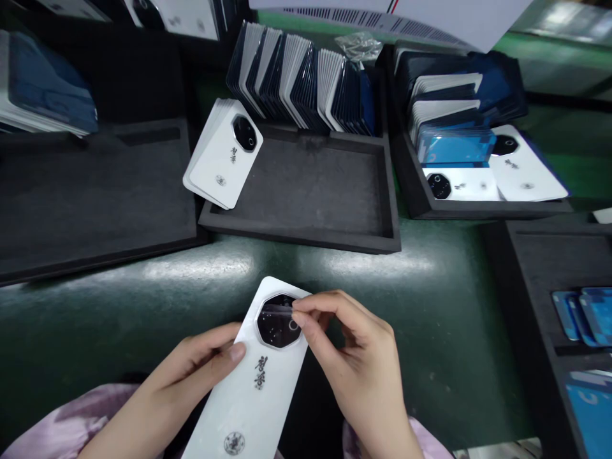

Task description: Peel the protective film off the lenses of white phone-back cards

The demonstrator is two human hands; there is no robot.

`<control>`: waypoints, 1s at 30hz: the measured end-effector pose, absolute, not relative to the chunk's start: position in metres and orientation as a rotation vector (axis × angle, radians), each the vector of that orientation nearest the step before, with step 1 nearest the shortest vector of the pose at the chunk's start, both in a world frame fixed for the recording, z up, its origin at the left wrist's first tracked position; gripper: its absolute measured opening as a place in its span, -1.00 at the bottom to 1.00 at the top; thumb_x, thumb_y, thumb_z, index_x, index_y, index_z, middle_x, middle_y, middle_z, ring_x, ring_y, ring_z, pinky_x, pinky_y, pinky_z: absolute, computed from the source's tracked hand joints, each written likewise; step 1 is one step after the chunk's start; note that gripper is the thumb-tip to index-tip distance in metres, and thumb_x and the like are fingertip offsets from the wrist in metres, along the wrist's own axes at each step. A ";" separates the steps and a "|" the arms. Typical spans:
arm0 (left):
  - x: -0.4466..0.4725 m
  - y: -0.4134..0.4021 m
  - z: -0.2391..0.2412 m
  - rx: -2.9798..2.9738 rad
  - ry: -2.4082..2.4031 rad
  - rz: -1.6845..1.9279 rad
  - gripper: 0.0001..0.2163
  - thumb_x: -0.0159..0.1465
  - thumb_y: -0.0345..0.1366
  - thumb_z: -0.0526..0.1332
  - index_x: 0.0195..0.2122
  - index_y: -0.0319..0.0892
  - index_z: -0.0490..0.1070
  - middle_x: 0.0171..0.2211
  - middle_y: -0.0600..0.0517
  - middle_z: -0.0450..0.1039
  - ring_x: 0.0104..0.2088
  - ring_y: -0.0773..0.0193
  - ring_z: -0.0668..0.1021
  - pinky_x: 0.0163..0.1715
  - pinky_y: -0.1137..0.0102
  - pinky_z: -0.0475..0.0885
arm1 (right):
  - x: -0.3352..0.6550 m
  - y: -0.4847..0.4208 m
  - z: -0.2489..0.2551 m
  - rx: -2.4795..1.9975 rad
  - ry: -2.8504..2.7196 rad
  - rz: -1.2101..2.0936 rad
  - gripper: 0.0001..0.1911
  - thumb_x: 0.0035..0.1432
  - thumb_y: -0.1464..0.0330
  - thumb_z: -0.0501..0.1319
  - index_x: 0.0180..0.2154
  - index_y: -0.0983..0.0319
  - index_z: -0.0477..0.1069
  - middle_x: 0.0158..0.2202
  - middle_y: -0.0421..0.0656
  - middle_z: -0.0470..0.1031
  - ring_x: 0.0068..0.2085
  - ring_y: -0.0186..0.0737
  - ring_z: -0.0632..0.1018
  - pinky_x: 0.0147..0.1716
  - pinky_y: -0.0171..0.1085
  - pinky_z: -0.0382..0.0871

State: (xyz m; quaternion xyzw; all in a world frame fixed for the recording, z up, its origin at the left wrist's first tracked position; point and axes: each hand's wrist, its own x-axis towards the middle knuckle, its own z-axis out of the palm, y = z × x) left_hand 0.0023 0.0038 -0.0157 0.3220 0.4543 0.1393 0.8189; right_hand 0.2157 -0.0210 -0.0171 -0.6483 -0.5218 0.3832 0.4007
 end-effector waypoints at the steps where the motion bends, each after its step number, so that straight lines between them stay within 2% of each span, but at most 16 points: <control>1: 0.003 0.004 -0.015 0.688 0.973 0.300 -0.73 0.45 -0.07 0.20 -0.08 -0.04 0.66 -0.44 0.15 0.37 -0.46 0.35 0.27 -0.48 0.48 0.13 | 0.215 -0.021 -0.018 -1.645 -1.332 0.954 -0.87 0.32 0.37 0.34 -0.21 -0.05 0.56 -0.30 -0.39 0.61 -0.29 -0.42 0.59 -0.32 -0.46 0.45; 3: 0.004 0.005 -0.014 0.709 0.971 0.308 -0.74 0.45 -0.08 0.20 -0.09 -0.03 0.66 -0.45 0.16 0.37 -0.46 0.35 0.27 -0.47 0.48 0.15 | 0.212 -0.022 -0.019 -1.664 -1.382 0.893 -0.87 0.32 0.39 0.34 -0.20 -0.02 0.54 -0.29 -0.35 0.59 -0.28 -0.37 0.58 -0.32 -0.39 0.44; 6: 0.004 0.004 -0.014 0.755 0.962 0.316 -0.72 0.44 -0.07 0.20 -0.08 -0.05 0.66 -0.42 0.12 0.43 -0.40 0.29 0.35 -0.39 0.47 0.24 | 0.210 -0.022 -0.019 -1.722 -1.529 0.702 -0.82 0.30 0.43 0.35 -0.15 0.00 0.52 -0.29 -0.31 0.51 -0.36 -0.37 0.49 -0.37 -0.34 0.39; 10: 0.004 0.001 -0.015 0.795 1.001 0.288 -0.68 0.43 0.00 0.19 -0.07 -0.04 0.66 -0.41 0.11 0.42 -0.39 0.27 0.35 -0.39 0.44 0.23 | 0.213 -0.021 -0.018 -1.862 -1.498 0.498 -0.70 0.27 0.36 0.36 0.02 0.00 0.48 -0.22 -0.25 0.34 -0.44 -0.40 0.33 -0.45 -0.33 0.33; 14: 0.004 0.000 -0.015 0.805 1.011 0.305 -0.67 0.41 0.05 0.21 -0.04 0.03 0.67 -0.41 0.10 0.48 -0.38 0.26 0.39 -0.42 0.44 0.22 | 0.215 -0.023 -0.019 -1.794 -1.214 0.858 -0.75 0.34 0.22 0.30 0.04 -0.02 0.44 -0.28 -0.26 0.40 -0.44 -0.38 0.39 -0.52 -0.38 0.30; 17: 0.004 0.000 -0.014 0.772 1.022 0.346 -0.68 0.39 0.05 0.25 -0.02 0.06 0.67 -0.36 0.10 0.57 -0.37 0.25 0.44 -0.40 0.45 0.27 | 0.209 -0.025 -0.023 -1.669 -1.094 1.228 -0.82 0.36 0.12 0.26 -0.13 0.06 0.48 -0.40 -0.27 0.45 -0.44 -0.34 0.41 -0.51 -0.39 0.29; 19: 0.003 0.001 -0.014 0.735 1.027 0.378 -0.69 0.38 0.05 0.27 -0.01 0.07 0.67 -0.33 0.09 0.62 -0.34 0.25 0.49 -0.37 0.47 0.32 | 0.203 -0.025 -0.025 -1.590 -0.976 1.407 -0.70 0.39 0.07 0.19 -0.26 0.13 0.48 -0.49 -0.28 0.37 -0.50 -0.37 0.33 -0.55 -0.40 0.21; 21: 0.003 0.002 -0.016 0.707 1.028 0.419 -0.69 0.36 0.04 0.29 -0.01 0.06 0.67 -0.30 0.09 0.66 -0.30 0.23 0.54 -0.32 0.49 0.37 | 0.197 -0.023 -0.027 -1.498 -0.892 1.517 -0.66 0.38 0.04 0.18 -0.25 0.16 0.49 -0.49 -0.28 0.35 -0.51 -0.38 0.30 -0.54 -0.40 0.21; 25: 0.002 0.003 -0.022 0.757 1.037 0.566 -0.69 0.34 0.05 0.31 -0.04 0.04 0.69 -0.28 0.05 0.71 -0.27 0.18 0.62 -0.28 0.50 0.47 | 0.191 -0.020 -0.033 -1.440 -1.004 1.539 -0.71 0.32 0.08 0.28 -0.13 0.16 0.49 -0.32 -0.18 0.53 -0.33 -0.23 0.51 -0.36 -0.31 0.39; 27: 0.001 0.003 -0.026 0.949 1.081 0.709 -0.73 0.38 -0.02 0.29 -0.03 0.05 0.69 -0.16 0.00 0.71 -0.21 0.13 0.65 -0.23 0.47 0.50 | 0.189 -0.019 -0.039 -1.492 -1.128 1.379 -0.68 0.34 0.13 0.25 0.05 0.11 0.43 -0.19 -0.14 0.57 -0.24 -0.18 0.56 -0.27 -0.26 0.43; 30: 0.002 0.001 -0.032 1.299 1.091 0.950 -0.71 0.42 -0.11 0.25 0.10 0.10 0.63 0.09 -0.06 0.64 0.04 0.00 0.63 0.03 0.38 0.50 | 0.182 -0.015 -0.046 -1.490 -1.330 1.238 -0.27 0.23 0.21 0.34 0.35 0.05 0.16 0.13 -0.04 0.49 0.00 -0.06 0.56 -0.08 -0.16 0.46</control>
